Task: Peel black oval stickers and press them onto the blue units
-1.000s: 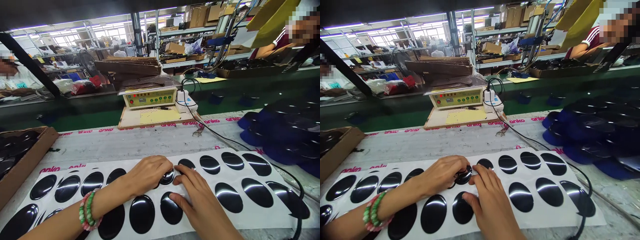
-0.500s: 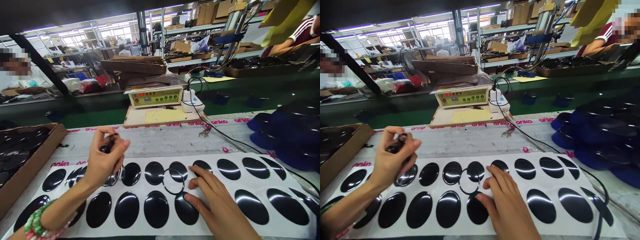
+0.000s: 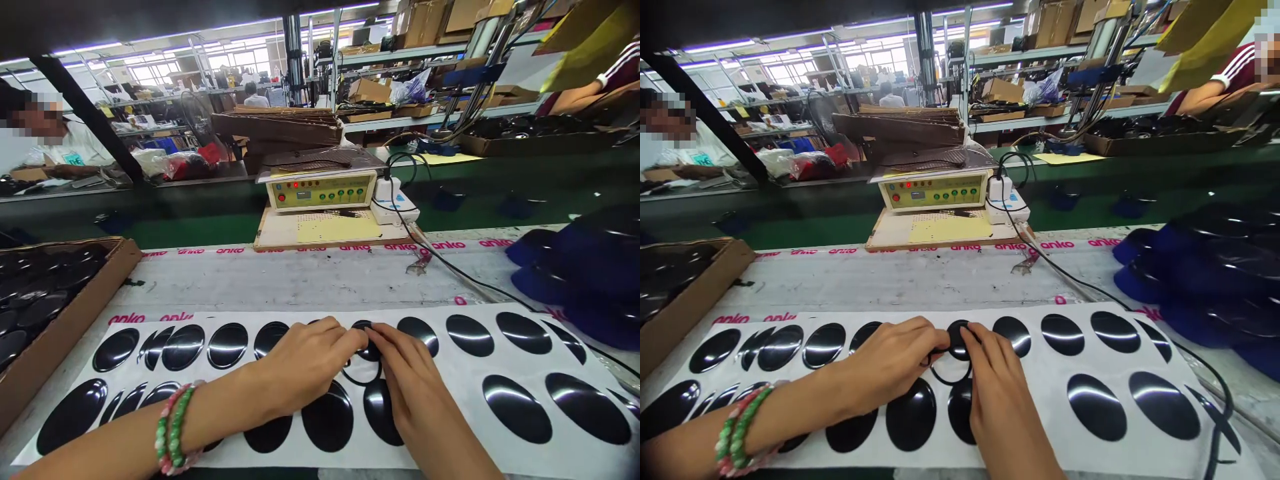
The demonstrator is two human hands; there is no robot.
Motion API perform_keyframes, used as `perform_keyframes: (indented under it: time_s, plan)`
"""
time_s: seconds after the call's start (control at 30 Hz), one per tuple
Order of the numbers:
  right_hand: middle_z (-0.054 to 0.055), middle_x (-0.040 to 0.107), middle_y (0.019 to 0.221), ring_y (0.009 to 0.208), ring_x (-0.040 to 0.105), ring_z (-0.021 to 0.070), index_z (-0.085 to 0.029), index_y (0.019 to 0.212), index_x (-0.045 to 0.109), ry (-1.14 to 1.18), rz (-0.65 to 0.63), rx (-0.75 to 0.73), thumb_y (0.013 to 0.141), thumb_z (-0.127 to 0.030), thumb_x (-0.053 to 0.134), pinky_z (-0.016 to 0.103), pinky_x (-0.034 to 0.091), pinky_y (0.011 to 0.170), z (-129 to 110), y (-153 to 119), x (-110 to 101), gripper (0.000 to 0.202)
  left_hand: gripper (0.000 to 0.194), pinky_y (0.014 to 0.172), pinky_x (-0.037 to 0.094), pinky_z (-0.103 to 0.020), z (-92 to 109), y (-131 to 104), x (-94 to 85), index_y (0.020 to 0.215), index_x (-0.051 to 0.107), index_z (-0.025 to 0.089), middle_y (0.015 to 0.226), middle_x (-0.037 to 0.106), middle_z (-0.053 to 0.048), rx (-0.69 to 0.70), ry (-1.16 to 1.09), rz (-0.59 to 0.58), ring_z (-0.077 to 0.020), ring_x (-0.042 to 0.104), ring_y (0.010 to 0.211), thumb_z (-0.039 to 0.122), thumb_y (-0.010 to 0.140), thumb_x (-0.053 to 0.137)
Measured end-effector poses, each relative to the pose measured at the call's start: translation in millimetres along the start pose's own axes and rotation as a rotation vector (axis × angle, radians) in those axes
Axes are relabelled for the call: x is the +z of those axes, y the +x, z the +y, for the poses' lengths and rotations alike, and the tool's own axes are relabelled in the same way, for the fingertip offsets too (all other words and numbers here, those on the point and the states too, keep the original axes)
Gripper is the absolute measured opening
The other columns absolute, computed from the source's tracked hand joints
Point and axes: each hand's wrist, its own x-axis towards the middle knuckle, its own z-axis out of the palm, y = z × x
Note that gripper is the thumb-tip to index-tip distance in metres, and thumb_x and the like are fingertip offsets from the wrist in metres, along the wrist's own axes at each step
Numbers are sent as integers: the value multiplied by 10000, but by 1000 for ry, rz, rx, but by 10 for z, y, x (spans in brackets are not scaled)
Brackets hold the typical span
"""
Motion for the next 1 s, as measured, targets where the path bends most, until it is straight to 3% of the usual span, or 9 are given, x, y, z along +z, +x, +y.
perform_keyframes:
  time_s: [0.13,0.2,0.33,0.4,0.47,0.6,0.7,0.83,1.0]
  plan:
    - [77,467,1379,1227,458,227,-210,1398,363,-10,-87,3,754,35,357,424,491,980,35,-42,7,690,190,685,491,-251,20,-108,-147,1004,468,221,905,624,-12,59,-188,1,-136,595,796,103,855,469]
    - [79,467,1382,1223,462,234,-205,1397,375,-33,-94,16,744,32,361,438,493,979,26,-55,4,694,81,594,454,-218,13,-175,-287,917,434,221,758,567,27,-63,-382,108,-100,538,643,188,877,496]
    - [98,501,1353,1185,498,254,-175,1366,418,-77,-58,10,781,-5,361,458,525,935,0,-51,-9,611,250,509,365,-183,-60,-199,-523,773,347,229,595,368,93,-290,-470,340,-70,394,513,243,845,586]
    - [98,529,1326,1166,520,260,-175,1334,453,-90,-21,5,827,-44,366,467,531,921,-38,-27,-25,530,186,589,421,-211,-122,-156,-547,837,392,227,710,492,58,-270,-331,242,-91,491,607,213,840,577]
    - [95,541,1316,1168,532,251,-183,1279,502,-74,17,-2,883,-103,383,445,531,924,-110,10,-43,422,143,692,466,-260,-179,-102,-499,918,426,229,947,600,-3,-192,-159,51,-132,587,772,150,848,523]
    - [125,548,1330,1200,537,248,-141,1231,552,-37,6,-112,936,-231,433,390,557,897,-284,93,-21,331,372,721,503,-302,-229,-38,-305,1009,470,225,1014,664,-31,-65,164,-188,-231,589,1047,-38,750,420]
    - [156,575,1302,1205,541,284,-82,1244,555,-101,-48,-153,931,-257,453,444,562,885,-340,128,42,373,471,779,519,-313,-250,-39,-207,1065,490,193,946,682,-49,29,225,-164,-251,487,1228,-83,699,385]
    - [159,569,1308,1201,547,282,-72,1249,558,-130,-78,-120,939,-271,442,446,567,876,-329,134,84,387,413,800,509,-276,-303,-38,-164,961,517,186,982,666,-47,56,159,-79,-178,629,976,-88,691,369]
    - [146,580,1298,1174,570,277,-79,1238,564,-135,-69,-113,941,-298,440,434,578,856,-317,133,74,389,273,716,490,-244,-325,-60,-121,816,471,195,955,648,-31,58,146,-39,-152,624,841,-52,727,397]
